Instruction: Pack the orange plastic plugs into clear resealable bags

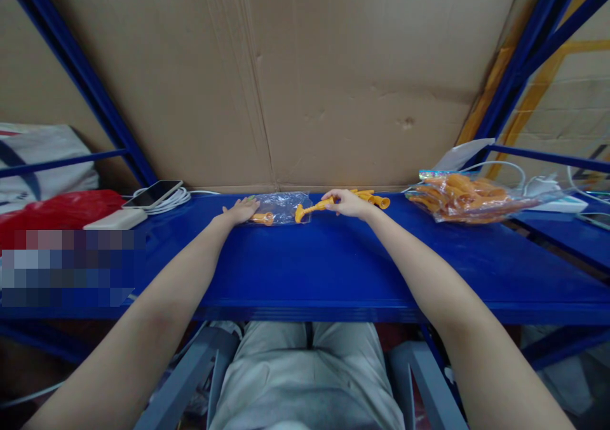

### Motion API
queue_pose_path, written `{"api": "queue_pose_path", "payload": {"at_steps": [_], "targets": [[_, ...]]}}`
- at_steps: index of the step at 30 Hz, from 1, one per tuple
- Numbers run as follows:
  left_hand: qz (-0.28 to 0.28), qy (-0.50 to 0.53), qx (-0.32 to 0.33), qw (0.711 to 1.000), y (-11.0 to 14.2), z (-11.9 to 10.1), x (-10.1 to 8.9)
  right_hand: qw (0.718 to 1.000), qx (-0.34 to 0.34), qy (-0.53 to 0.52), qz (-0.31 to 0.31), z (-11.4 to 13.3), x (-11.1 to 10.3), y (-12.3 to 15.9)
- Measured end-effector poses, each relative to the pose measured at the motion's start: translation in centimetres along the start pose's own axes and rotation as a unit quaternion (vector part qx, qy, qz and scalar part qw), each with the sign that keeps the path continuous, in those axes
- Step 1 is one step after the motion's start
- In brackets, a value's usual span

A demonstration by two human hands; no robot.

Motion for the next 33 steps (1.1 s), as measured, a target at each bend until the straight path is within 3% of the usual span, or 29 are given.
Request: {"api": "queue_pose_path", "payload": {"at_steps": [7, 11, 17, 23, 29, 33], "targets": [[0.006, 0.012, -0.003, 1.000, 0.1, -0.1, 0.0, 0.998, 0.020, 0.012, 0.065, 0.3, -1.2, 0.8], [0.002, 0.022, 0.000, 1.000, 0.2, -0.1, 0.0, 0.996, 0.031, 0.021, 0.083, 0.5, -0.8, 1.0], [0.020, 0.022, 0.010, 1.000, 0.4, -0.6, -0.2, 1.000, 0.027, 0.003, -0.011, 0.4, 1.1, 0.2], [0.031, 0.018, 0.056, 0.998, 0.9, -2.8, 0.1, 0.993, 0.046, 0.010, -0.111, 0.4, 2.7, -0.2], [0.031, 0.021, 0.079, 0.996, 1.2, -4.3, 0.3, 0.993, 0.079, -0.056, -0.071, 1.4, 4.5, 0.4], [0.034, 0.032, 0.094, 0.994, 1.3, -4.7, 0.3, 0.991, 0.107, -0.074, -0.025, 1.6, 4.5, 0.7]]}}
Point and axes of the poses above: each hand's wrist, its own y-axis away from the middle knuckle, its own x-axis out of the palm, z = x × y, the point moved 3 cm from there along -y, towards the middle knuckle, and after that the axes turned 9 degrees about x, right-handed, at the moved point
